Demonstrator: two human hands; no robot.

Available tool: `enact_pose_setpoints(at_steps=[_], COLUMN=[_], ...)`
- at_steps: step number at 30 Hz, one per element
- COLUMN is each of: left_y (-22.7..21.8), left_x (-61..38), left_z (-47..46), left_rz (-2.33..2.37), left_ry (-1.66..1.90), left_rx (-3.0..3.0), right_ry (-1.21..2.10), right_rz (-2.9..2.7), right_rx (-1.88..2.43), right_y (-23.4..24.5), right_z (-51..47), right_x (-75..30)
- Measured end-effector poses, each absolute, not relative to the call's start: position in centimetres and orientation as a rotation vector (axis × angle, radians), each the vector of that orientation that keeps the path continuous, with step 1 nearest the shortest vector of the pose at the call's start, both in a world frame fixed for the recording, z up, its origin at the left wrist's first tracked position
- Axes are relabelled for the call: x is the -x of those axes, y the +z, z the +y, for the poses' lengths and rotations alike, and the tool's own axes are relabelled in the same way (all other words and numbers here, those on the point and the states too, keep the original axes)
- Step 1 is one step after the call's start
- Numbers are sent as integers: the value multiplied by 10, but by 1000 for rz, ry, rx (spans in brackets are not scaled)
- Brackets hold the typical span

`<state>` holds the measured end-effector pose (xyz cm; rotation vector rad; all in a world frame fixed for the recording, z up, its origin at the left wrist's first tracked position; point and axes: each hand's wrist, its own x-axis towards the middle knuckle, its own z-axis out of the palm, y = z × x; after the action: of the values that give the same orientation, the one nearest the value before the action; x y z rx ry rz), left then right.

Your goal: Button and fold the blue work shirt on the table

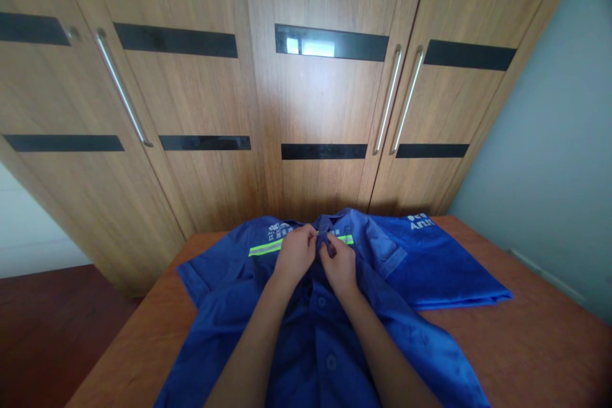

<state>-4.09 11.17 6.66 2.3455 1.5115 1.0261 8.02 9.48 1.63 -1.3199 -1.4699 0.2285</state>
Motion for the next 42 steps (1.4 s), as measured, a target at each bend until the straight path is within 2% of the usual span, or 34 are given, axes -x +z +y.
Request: enact_pose_setpoints(at_steps=[12, 20, 30, 42], left_y=[71, 68, 71, 71], left_x=[43, 39, 41, 42], left_z=[112, 110, 109, 109], left_rz=[1381, 1522, 1531, 1489], left_ry=[993, 982, 954, 959], left_rx=[-2349, -2348, -2329, -2274], right_ry=[204, 180, 519, 307], right_rz=[-1561, -1588, -1601, -1571], right_rx=[1390, 1366, 1166, 1298], right_y=[20, 24, 24, 15], right_z=[94, 88, 83, 87], right_x=[-82, -75, -81, -80])
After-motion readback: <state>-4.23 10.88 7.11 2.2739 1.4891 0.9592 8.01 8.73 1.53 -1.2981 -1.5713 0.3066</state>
